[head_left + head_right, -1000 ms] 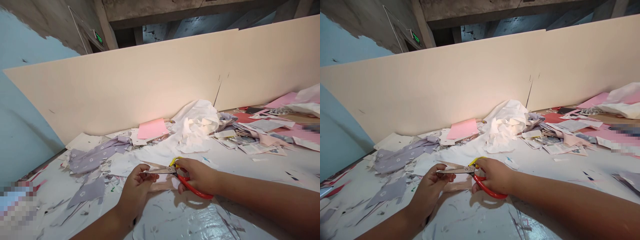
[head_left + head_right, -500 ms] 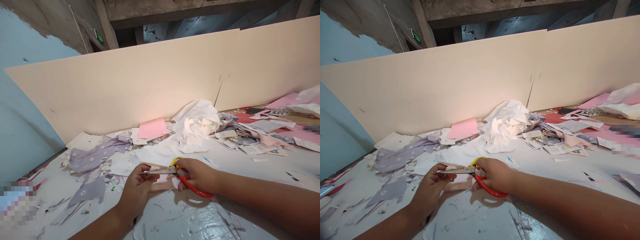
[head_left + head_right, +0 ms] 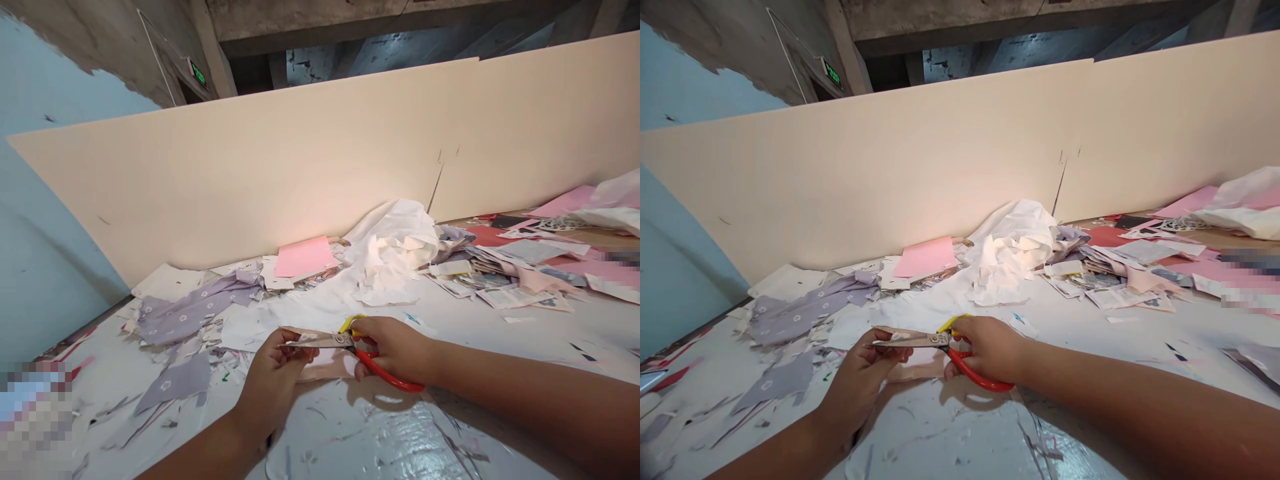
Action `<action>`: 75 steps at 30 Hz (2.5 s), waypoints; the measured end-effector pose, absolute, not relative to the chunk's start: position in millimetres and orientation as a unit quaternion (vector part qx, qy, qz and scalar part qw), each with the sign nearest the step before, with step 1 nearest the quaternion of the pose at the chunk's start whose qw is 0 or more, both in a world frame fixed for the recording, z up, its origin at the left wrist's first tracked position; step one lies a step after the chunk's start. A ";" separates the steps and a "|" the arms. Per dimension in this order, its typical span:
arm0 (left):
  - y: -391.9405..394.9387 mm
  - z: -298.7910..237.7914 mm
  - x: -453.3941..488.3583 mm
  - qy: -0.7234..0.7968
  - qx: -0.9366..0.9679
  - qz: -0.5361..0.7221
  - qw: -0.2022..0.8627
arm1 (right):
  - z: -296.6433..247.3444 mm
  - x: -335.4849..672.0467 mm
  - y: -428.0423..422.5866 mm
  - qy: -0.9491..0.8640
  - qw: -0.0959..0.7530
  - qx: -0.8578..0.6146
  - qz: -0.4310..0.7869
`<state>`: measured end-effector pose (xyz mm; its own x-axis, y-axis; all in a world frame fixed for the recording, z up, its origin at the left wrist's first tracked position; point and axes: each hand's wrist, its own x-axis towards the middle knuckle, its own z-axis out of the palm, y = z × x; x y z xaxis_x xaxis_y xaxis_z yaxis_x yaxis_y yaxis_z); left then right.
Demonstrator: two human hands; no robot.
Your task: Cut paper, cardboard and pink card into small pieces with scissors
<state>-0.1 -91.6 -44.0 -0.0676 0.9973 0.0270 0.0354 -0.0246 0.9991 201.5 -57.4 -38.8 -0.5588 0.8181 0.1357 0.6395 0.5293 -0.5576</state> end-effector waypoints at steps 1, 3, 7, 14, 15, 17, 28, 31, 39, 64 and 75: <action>-91.8 -43.9 -0.1 0.518 0.497 0.515 0.469 | -38.8 201.4 -57.3 -0.853 0.194 -0.427 0.230; -92.2 -43.9 -0.2 0.516 0.492 0.516 0.475 | -39.3 201.6 -56.8 -0.853 0.189 -0.430 0.229; -92.4 -43.6 0.0 0.506 0.490 0.520 0.483 | -40.1 203.0 -57.7 -0.857 0.172 -0.440 0.206; -93.6 -42.0 -0.4 0.488 0.485 0.517 0.509 | -35.6 205.6 -65.8 -0.893 0.147 -0.389 0.174; -93.4 -42.5 -0.5 0.489 0.482 0.517 0.512 | -35.2 206.1 -65.9 -0.896 0.141 -0.385 0.173; -92.1 -44.1 -0.4 0.489 0.473 0.520 0.516 | -35.4 207.1 -65.1 -0.899 0.132 -0.381 0.171; -91.1 -47.2 -0.3 0.491 0.457 0.524 0.525 | -37.4 207.7 -62.8 -0.889 0.143 -0.389 0.195; -91.5 -46.3 0.4 0.493 0.448 0.525 0.530 | -35.3 206.8 -63.0 -0.884 0.148 -0.396 0.201; -93.0 -43.6 1.7 0.488 0.450 0.515 0.542 | -27.7 203.4 -64.7 -0.848 0.140 -0.431 0.275; -93.4 -45.2 -0.7 0.491 0.489 0.527 0.492 | -39.8 205.7 -47.5 -0.860 0.106 -0.453 0.213; -92.2 -45.8 -1.3 0.491 0.494 0.522 0.492 | -36.6 204.3 -45.3 -0.871 0.079 -0.453 0.171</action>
